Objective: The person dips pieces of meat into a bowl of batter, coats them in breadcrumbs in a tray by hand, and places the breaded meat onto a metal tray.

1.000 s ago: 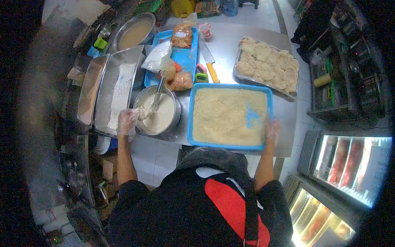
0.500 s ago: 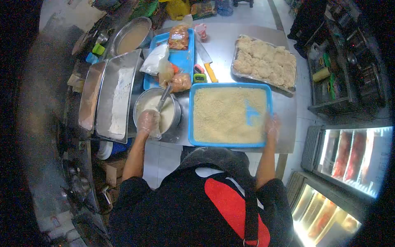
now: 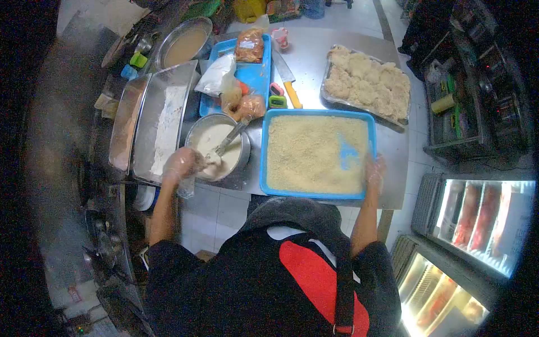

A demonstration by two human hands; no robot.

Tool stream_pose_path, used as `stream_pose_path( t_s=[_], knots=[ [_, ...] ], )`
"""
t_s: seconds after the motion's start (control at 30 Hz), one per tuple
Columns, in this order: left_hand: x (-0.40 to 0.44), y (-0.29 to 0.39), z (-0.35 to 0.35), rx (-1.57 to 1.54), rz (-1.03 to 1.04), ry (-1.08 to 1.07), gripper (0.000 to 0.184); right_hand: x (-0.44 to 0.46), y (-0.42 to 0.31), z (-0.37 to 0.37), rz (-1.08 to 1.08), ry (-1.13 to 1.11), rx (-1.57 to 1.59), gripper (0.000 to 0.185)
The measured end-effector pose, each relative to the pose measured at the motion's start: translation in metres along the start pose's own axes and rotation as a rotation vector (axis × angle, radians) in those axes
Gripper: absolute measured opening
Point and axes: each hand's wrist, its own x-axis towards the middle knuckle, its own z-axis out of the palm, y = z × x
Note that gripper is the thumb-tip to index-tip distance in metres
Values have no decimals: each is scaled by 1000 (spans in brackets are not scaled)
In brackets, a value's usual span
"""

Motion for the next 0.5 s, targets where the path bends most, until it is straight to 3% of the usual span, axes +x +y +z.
stream_pose_path(
  t_s=[0.1, 0.17, 0.2, 0.27, 0.33, 0.4, 0.5],
  knots=[
    [18, 5, 19, 63, 60, 5, 13, 11, 14, 26, -81, -55, -215, 43],
    [42, -2, 34, 95, 95, 0, 14, 12, 17, 31, -54, -102, -180, 44],
    [52, -5, 35, 65, -11, 26, 14, 12, 11, 25, 5, -123, -67, 45],
    [67, -18, 46, 9, -48, 63, 13, 14, 16, 32, -48, 103, -131, 43],
    [88, -39, 57, 24, -26, 132, 13, 22, 34, 75, -261, 589, -497, 39],
    [96, -63, 70, 104, 27, 216, 12, 42, 48, 103, -96, 402, 37, 40],
    [82, -46, 31, -12, -142, 173, 13, 37, 33, 70, 50, 151, 371, 41]
  ],
)
